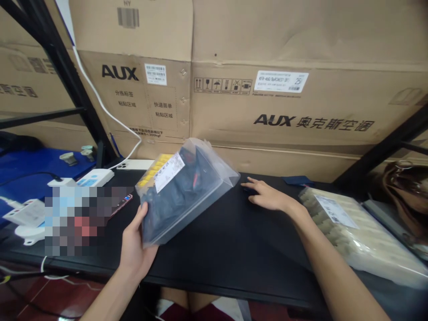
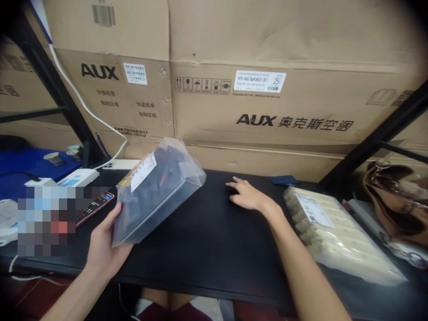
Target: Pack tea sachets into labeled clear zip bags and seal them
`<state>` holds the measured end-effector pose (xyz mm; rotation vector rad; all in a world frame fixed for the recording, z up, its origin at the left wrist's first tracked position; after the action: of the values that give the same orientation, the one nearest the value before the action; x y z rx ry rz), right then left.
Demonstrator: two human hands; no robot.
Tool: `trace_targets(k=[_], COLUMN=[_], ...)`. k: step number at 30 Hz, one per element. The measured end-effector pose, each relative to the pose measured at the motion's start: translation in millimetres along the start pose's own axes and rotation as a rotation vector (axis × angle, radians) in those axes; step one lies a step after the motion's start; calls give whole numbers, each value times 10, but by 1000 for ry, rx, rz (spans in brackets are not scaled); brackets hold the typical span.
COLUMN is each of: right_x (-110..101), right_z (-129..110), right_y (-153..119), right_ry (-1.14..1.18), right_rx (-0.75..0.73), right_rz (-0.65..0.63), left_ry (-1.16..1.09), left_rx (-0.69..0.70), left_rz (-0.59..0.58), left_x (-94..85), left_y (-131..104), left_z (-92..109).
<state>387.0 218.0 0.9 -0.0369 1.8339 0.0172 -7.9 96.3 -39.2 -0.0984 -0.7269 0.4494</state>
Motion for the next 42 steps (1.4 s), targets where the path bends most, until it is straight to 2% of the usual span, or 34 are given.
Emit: trace_targets(k=[3,7,9,12,16,20,25,27,30,31,33,36,42], right_x=[37,-84,-172,-233,-59,32,-150,-405,-892,-986,-1051,-1004,-872], right_z=[15,-13,-76,-168,-265,-232,-286,-444,-657,-711,-869,-1056,-1121], right_y=[-30,-13,-10,-30,-90,-119,-127,-209,-516,-621,-776,-885,-832], right_ry=[-24,-23,-6,40,46,-8,-9,169,859,1101,1411,1575,1615], right_rx=[-31,-37,-44,-32,-48,-45,-39,-96,-277,-340,-429,-441,-394], right_rz=[-57,9,50,64,-53,-51,45,172,364,359,248,91,-51], left_ry=[4,5,-10,-50,-123,-170,-134,-128,-127,-130,-137,-144,-170], left_rx=[7,72,81,25,-40,-17,14,25,44,50,64,84,105], left_rz=[-40,-71,-26,119,292,312,297,302,324,340,371,371,381], left_x=[25,33,7,-83,-205,-240,-232,-218,-195,-196,-200,-184,-183], left_y=[-9,-14,-18,-32,-64,-56,-46,-53,-76,-88,-112,-132,-147], left_z=[-16,21,36,14,-15,-3,3,8,23,27,33,41,49])
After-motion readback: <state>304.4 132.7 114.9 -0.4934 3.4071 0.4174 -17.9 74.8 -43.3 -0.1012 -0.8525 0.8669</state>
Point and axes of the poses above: each hand's wrist, its own y-axis towards the middle knuckle, its own x-axis out of the palm, z = x × y, the point moved 10 cm from there along y, towards the middle knuckle, and after that the axes turned 8 degrees about x, right-handed, at the moved point
